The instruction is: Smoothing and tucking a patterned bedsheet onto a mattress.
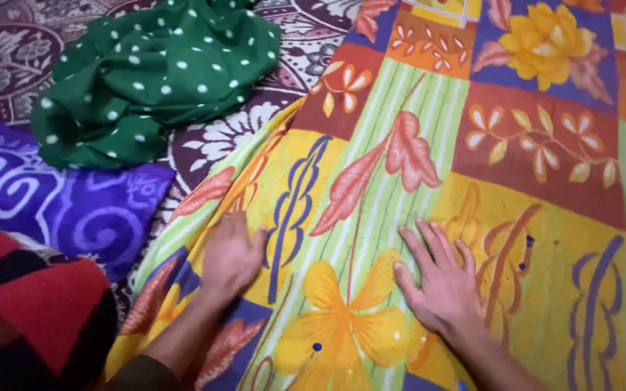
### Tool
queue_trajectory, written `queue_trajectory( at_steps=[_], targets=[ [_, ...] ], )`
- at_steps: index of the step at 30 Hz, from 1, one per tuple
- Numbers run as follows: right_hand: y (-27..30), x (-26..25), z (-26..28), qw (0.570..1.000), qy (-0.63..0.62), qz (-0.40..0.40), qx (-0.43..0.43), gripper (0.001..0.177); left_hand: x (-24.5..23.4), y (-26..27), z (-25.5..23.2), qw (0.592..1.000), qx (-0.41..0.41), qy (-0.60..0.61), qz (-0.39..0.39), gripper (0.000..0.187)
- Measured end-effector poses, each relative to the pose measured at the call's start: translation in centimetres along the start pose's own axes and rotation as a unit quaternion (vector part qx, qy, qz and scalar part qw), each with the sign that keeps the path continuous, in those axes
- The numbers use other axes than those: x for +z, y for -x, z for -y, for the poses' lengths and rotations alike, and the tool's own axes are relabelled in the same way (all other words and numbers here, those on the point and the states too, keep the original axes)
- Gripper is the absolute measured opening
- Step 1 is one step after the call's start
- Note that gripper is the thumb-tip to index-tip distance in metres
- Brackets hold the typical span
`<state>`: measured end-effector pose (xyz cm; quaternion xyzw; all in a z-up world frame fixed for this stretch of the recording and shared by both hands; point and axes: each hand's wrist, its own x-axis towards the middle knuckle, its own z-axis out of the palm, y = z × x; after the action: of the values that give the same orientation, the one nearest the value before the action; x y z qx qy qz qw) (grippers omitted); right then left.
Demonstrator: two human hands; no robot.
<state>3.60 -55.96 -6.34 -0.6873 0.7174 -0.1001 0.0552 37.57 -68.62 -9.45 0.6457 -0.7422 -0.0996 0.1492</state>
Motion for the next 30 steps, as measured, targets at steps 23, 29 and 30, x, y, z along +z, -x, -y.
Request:
queue_trajectory(
  at_steps=[23, 29, 30],
  targets=[
    [1.2, -0.1, 19.4, 0.965, -0.038, -0.126, -0.227, 0.035, -15.0, 14.9, 6.8, 0.879, -0.281, 0.291, 0.252, 0.075],
    [1.4, -2.0, 25.5, 0.929, -0.214, -0.142, -0.267, 0.028, -13.1, 13.5, 7.3, 0.683, -0.229, 0.655, 0.228, 0.051],
    [1.1, -2.2, 25.6, 0.931, -0.206, -0.145, -0.262, 0.028, -11.6, 13.0, 7.8, 0.681, -0.223, 0.657, 0.234, 0.051]
  ],
)
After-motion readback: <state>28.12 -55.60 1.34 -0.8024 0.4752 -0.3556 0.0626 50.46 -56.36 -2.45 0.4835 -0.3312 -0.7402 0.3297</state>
